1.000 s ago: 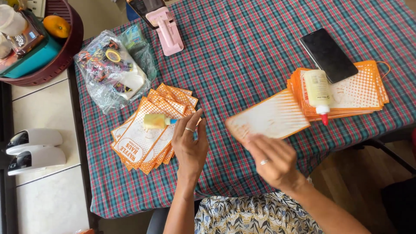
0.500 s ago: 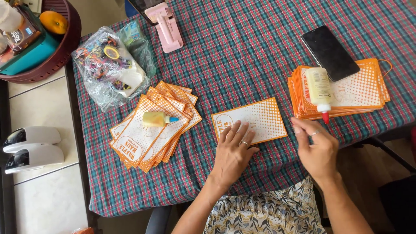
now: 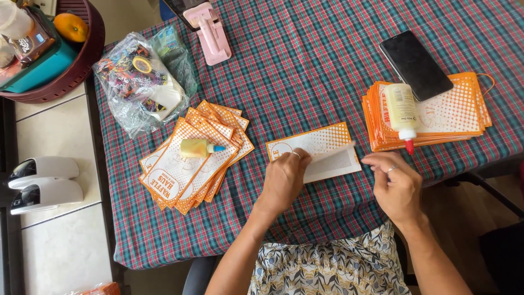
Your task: Applying glue to the edges of paper bags and folding them to seal and assemble them.
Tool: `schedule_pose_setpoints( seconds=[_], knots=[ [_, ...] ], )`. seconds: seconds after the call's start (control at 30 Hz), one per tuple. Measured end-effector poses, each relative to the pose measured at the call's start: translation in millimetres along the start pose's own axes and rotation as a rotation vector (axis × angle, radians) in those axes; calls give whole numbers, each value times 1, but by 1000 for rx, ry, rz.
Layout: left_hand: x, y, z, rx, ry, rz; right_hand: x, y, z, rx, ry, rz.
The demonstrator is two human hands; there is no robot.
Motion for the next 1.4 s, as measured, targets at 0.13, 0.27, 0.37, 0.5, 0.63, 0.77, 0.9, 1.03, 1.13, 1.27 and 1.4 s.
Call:
schedule_pose_setpoints(
  seconds=[0.13, 0.27, 0.37, 0.5, 0.63, 0.77, 0.9, 1.03, 1.13, 1.27, 1.4],
  knots=[
    [10, -10, -16, 38, 145, -23, -24, -8, -23, 215, 45, -169],
    [28, -9, 14, -64, 94, 102, -34, -17, -57, 248, 117, -370],
    [58, 6, 94, -371, 112, 360, -42, -13, -36, 240, 120, -384],
    [4, 36, 136, -500, 117, 274, -39, -15, -38, 255, 43, -367],
    [-46, 12, 67, -237, 55, 287, -31, -25, -47, 141, 84, -332],
    [-53, -13, 44, -55, 72, 15, -17, -22, -35, 124, -16, -288],
    [-48, -25, 53, -68, -76, -93, -12, -10, -15, 156, 54, -274],
    [-88, -19, 30, -74, -160, -118, -16, -5, -7, 158, 62, -263],
    [-92, -21, 22, -35, -152, -116, -17, -7, -9, 171, 66, -258],
    [-91, -23, 22, -9, -141, -158, -12, -11, -18, 175, 63, -229],
    [-72, -30, 33, 2, -154, -141, -3, -11, -19, 188, 32, -106]
  ],
)
Point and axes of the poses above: each hand's wrist, its own y-axis away from the middle knuckle, its own x-axis out of the back of the hand, z = x × y, the point moved 10 cm from there along -y, towards the middle knuckle, and after that the axes turned 5 degrees about -x, right-handed, at the moved point
